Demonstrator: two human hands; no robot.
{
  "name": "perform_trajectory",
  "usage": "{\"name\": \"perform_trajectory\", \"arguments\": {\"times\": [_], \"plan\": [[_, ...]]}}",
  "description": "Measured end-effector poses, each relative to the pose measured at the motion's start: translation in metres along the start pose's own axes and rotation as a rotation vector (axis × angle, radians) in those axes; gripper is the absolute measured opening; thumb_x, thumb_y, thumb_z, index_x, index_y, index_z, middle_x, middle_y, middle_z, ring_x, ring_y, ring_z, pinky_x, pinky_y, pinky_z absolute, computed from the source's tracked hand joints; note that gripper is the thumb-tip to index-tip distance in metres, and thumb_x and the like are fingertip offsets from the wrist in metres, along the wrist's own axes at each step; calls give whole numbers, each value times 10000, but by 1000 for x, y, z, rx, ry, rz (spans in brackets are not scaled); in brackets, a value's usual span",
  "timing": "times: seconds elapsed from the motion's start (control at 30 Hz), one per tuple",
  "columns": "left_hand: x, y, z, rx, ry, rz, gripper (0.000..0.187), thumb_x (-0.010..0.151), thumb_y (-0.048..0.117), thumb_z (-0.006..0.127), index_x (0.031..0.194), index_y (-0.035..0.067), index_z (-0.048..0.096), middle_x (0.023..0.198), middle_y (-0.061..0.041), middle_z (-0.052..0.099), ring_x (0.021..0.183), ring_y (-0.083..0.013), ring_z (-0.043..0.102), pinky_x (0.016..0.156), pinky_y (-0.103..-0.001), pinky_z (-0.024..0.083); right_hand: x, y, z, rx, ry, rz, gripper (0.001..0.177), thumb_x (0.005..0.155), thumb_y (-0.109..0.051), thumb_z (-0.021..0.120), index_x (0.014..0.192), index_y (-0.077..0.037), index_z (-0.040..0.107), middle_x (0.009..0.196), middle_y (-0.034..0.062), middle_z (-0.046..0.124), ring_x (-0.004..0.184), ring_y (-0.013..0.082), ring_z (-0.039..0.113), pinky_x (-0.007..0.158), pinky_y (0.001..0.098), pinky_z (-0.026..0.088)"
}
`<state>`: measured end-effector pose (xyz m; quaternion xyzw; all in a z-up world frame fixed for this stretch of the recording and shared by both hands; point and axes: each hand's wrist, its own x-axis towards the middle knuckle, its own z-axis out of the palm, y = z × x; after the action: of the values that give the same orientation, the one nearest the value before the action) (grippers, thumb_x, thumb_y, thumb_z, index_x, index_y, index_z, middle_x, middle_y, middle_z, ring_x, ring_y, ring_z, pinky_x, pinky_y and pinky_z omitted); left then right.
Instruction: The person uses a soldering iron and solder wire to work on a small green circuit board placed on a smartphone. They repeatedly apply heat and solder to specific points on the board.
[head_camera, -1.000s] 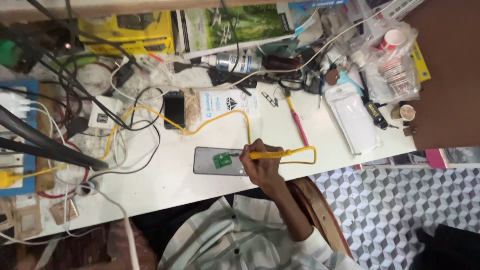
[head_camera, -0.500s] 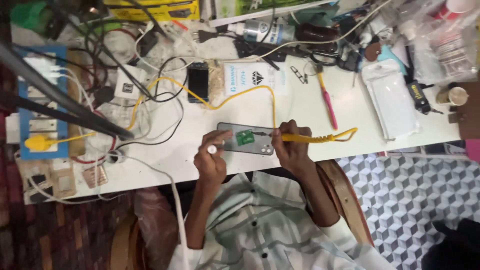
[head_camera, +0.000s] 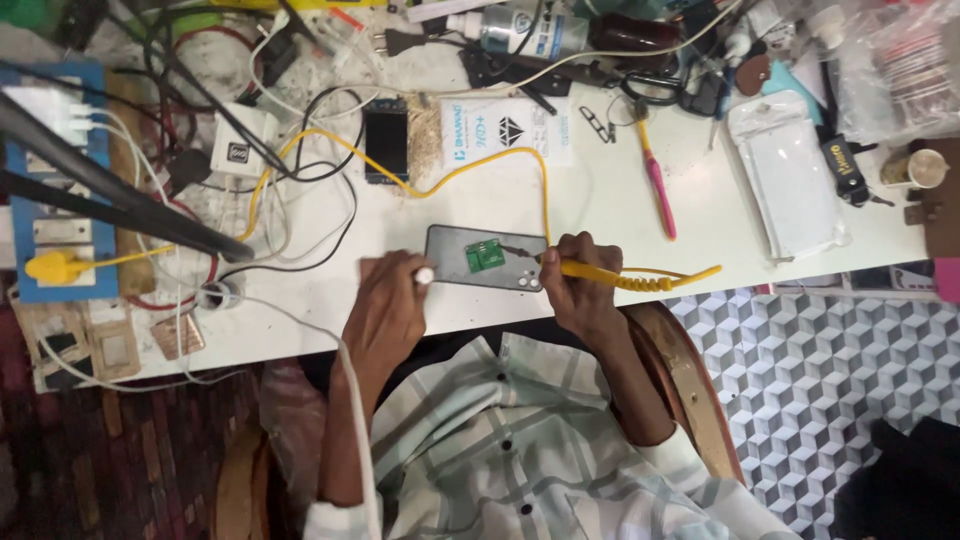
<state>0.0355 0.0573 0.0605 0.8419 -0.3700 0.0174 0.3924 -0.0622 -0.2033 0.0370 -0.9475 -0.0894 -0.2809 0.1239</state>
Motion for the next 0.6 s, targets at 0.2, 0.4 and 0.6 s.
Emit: {"name": "perform_trajectory", "arguments": {"times": [0.2, 0.4, 0.6], "plan": [[33, -4, -2, 127, -216, 1, 567, 830, 96, 758, 1350, -58, 591, 819, -145, 695, 773, -285, 643, 773, -421, 449, 1, -5, -4, -24, -11, -20, 390, 959, 35, 645, 1290, -106, 497, 966, 22, 597, 749, 187, 567, 672, 413, 315], [27, -3, 12, 344, -257, 22, 501, 879, 239, 781, 1245, -73, 640, 695, -109, 670, 698, -246, 610, 744, -400, 454, -3, -14, -2, -305, 194, -52, 262, 990, 23, 620, 1222, -34, 510, 954, 141, 641, 760, 193, 607, 671, 390, 352], [13, 4, 24, 78, -48, -42, 416, 906, 163, 732, 1272, 0, 619, 821, -91, 682, 767, -233, 607, 765, -379, 406, -4, -37, -3, 293, 207, 622, 207, 979, -36, 593, 855, -25, 428, 588, 93, 554, 473, 221, 520, 503, 355, 361]]}}
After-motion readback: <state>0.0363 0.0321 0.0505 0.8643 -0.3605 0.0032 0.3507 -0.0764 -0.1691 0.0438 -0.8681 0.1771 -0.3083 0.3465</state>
